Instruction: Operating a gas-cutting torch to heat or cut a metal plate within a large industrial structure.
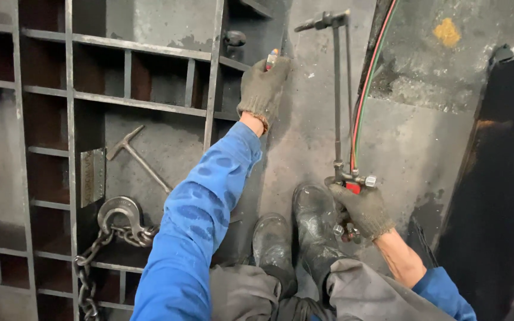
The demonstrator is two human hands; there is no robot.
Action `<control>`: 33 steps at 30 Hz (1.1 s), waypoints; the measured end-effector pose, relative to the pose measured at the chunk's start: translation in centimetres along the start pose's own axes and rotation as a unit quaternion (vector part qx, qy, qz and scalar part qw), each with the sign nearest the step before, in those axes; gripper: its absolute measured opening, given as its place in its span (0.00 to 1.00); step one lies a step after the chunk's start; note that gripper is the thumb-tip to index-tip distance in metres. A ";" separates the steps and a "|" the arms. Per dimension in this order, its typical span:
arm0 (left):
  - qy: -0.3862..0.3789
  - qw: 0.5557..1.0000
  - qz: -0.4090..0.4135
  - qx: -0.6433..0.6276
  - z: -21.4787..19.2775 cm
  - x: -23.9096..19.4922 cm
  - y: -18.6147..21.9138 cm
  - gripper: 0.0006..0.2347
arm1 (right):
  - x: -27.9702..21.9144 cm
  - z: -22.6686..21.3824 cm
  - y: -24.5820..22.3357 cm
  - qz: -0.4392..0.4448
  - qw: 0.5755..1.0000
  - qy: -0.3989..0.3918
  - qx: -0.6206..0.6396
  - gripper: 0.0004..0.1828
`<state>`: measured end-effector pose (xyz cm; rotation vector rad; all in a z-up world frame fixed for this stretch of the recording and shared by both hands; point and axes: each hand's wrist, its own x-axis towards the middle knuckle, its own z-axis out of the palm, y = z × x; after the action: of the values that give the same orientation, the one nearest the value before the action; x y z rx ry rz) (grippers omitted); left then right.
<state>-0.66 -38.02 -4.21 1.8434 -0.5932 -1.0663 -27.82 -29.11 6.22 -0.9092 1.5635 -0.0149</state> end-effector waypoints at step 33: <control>-0.345 0.909 -0.083 0.219 4.7 -15.7 -6.9 0.24 | 11.9 2.3 -3.2 0.043 0.995 0.012 0.093 0.11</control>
<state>-12.95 -25.11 -4.62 1.8821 -1.1798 -1.8455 -23.29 -36.68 -2.63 -0.6977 1.5936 -0.1092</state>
